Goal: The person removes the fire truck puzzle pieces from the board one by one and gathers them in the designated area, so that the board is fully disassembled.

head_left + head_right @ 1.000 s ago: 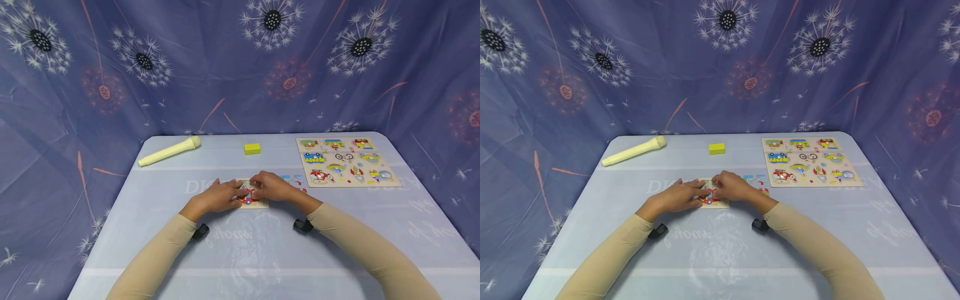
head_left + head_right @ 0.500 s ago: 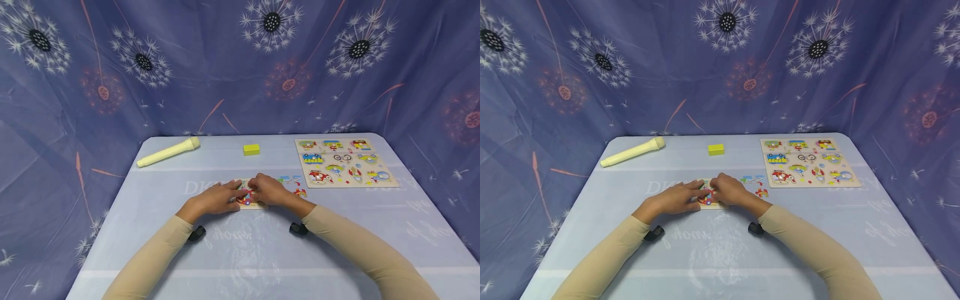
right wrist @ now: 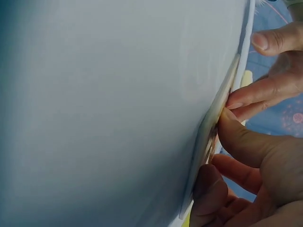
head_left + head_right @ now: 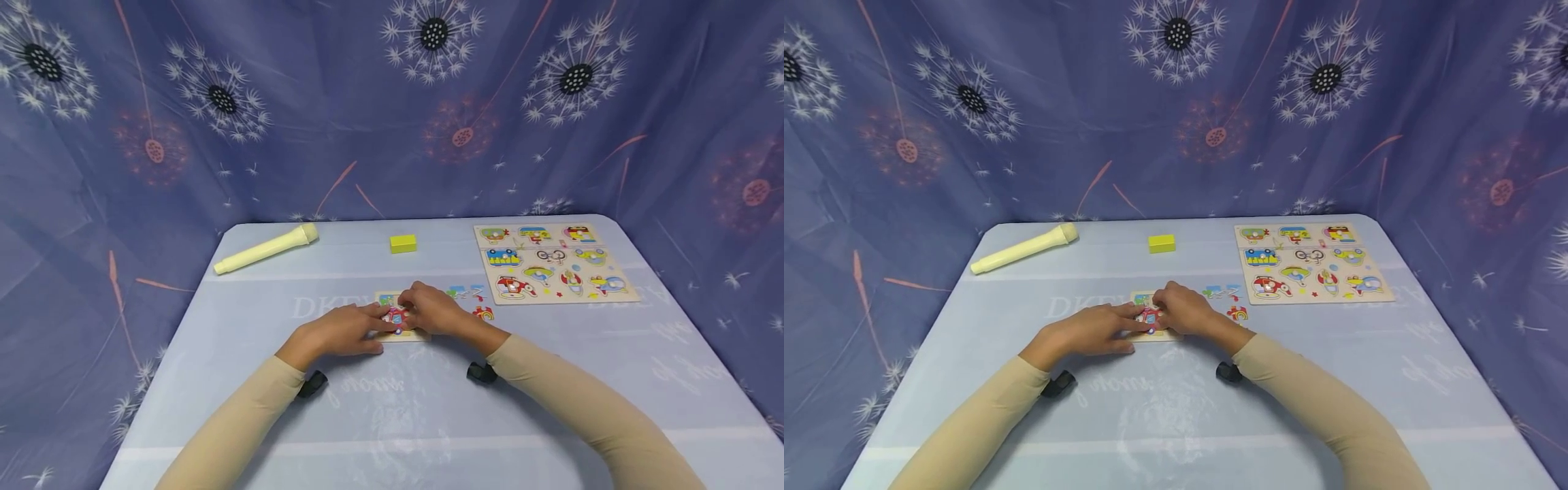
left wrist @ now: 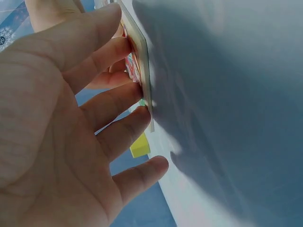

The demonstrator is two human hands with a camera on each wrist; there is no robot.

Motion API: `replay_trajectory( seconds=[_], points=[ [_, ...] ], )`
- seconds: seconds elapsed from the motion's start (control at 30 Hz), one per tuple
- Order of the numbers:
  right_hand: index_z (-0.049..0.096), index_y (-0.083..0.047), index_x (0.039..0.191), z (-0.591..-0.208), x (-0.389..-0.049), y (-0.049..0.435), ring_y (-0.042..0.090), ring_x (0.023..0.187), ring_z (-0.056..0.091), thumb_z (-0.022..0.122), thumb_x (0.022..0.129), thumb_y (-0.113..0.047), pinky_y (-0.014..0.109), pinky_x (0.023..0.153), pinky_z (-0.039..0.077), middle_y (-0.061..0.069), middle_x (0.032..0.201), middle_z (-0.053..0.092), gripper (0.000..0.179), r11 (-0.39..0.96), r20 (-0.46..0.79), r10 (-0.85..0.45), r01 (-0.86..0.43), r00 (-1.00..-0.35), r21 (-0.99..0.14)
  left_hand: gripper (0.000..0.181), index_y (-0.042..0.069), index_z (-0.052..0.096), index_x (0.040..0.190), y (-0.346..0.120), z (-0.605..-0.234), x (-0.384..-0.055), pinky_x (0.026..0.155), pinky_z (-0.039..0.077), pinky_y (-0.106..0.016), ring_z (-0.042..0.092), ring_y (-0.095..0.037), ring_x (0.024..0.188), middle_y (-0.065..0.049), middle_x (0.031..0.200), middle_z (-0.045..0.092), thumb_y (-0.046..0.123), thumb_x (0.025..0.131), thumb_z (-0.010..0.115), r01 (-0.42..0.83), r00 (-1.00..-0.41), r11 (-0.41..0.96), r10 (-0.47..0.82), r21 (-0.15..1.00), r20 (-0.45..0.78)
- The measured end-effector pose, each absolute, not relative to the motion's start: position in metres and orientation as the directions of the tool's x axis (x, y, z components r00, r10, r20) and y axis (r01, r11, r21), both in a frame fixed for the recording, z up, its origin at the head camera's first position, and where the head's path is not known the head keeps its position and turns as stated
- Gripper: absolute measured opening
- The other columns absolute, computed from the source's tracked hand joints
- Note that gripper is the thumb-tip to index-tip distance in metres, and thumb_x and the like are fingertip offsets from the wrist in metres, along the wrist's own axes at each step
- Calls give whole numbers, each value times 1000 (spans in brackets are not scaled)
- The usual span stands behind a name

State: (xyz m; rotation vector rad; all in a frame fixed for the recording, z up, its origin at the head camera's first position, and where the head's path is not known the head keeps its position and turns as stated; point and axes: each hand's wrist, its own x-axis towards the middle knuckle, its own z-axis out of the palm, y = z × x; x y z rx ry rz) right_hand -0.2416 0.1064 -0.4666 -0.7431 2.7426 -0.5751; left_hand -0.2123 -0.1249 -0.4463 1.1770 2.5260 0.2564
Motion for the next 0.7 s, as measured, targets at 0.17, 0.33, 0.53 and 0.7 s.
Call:
replay_trajectory(
  seconds=[0.17,0.33,0.53,0.7],
  points=[
    [66,-12,120,-461,-242,108,16,87,58,85,84,-19,36,80,50,0,99,63,41,788,-140,-523,-414,-841,-456,50,25,58,147,-121,-444,-213,113,37,-58,37,-24,149,-11,160,41,34,99,67,697,-599,645,764,313,-240],
    [64,-10,123,-455,-244,109,14,82,60,82,86,-16,35,77,51,-2,92,66,41,772,-155,-542,-417,-826,-479,49,21,58,147,-119,-440,-211,113,37,-60,36,-27,150,-14,159,42,31,99,68,688,-602,647,762,327,-240],
    [66,-8,125,-452,-246,109,13,82,60,81,89,-16,35,78,51,-2,92,67,40,759,-160,-578,-454,-800,-467,50,23,57,148,-121,-441,-210,113,36,-62,33,-28,151,-12,161,39,31,100,67,666,-614,668,744,332,-264],
    [67,-10,122,-453,-248,110,12,81,59,81,89,-18,34,76,51,-4,90,66,37,742,-154,-604,-480,-782,-468,50,26,56,149,-123,-444,-211,113,35,-63,32,-25,152,-8,160,41,32,100,66,663,-619,674,738,325,-268]
  ],
)
